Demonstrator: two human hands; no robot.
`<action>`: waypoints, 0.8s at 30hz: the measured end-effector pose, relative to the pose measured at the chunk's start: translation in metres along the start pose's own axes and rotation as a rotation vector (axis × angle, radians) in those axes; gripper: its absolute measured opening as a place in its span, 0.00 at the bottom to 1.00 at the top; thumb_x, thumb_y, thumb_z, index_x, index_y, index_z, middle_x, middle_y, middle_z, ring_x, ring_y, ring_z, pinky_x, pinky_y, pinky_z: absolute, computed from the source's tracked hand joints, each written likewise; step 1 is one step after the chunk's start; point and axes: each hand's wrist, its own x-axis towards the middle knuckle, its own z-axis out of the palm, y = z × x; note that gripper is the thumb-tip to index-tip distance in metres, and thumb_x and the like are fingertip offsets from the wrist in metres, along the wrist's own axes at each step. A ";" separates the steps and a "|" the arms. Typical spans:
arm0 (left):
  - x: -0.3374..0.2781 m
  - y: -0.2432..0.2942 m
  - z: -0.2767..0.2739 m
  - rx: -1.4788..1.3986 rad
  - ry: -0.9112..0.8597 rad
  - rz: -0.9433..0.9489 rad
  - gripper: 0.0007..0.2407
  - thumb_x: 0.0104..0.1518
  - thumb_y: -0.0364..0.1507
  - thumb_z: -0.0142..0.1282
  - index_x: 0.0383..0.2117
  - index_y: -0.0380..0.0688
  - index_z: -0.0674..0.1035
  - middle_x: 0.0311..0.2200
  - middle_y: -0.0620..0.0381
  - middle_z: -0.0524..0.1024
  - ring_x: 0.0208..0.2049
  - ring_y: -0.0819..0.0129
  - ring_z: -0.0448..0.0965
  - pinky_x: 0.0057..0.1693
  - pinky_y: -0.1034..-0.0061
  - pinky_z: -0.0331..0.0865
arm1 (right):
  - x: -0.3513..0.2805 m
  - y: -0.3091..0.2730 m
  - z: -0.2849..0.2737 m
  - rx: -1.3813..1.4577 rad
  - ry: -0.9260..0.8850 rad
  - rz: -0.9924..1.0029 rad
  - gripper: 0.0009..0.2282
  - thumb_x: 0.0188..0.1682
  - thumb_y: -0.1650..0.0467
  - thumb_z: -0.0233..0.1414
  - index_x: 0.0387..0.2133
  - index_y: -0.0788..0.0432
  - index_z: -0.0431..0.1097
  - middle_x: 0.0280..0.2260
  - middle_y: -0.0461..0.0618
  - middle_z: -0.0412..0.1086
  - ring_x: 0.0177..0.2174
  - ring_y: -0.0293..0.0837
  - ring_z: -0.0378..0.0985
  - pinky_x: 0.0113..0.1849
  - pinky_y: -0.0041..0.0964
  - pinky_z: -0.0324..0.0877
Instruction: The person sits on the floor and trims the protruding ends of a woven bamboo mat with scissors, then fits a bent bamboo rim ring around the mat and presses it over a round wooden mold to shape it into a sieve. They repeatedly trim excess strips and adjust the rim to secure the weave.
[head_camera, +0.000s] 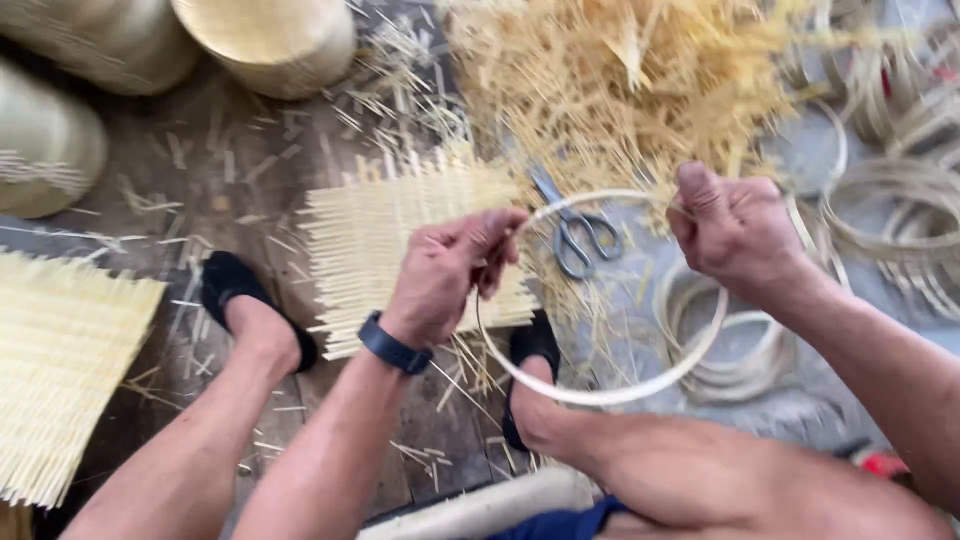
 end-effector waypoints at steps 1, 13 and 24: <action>0.002 0.006 -0.001 0.011 0.016 0.030 0.17 0.64 0.39 0.55 0.50 0.39 0.83 0.36 0.55 0.80 0.34 0.74 0.75 0.38 0.80 0.66 | 0.010 -0.026 0.004 0.001 -0.004 -0.036 0.23 0.64 0.62 0.43 0.22 0.62 0.71 0.16 0.50 0.65 0.17 0.39 0.65 0.22 0.38 0.62; -0.015 0.016 -0.020 -0.267 0.210 -0.267 0.17 0.59 0.46 0.53 0.27 0.45 0.79 0.20 0.64 0.71 0.20 0.78 0.68 0.25 0.80 0.61 | 0.009 -0.127 0.092 -0.321 -0.108 -0.942 0.08 0.44 0.73 0.64 0.38 0.57 0.80 0.33 0.50 0.70 0.29 0.43 0.76 0.29 0.37 0.73; -0.010 -0.020 -0.040 -0.230 0.210 -0.331 0.28 0.56 0.62 0.40 0.13 0.53 0.65 0.10 0.69 0.56 0.10 0.79 0.51 0.18 0.79 0.43 | 0.028 -0.114 0.138 -0.320 -0.032 -0.862 0.09 0.44 0.69 0.65 0.36 0.59 0.79 0.26 0.47 0.70 0.27 0.42 0.74 0.29 0.38 0.72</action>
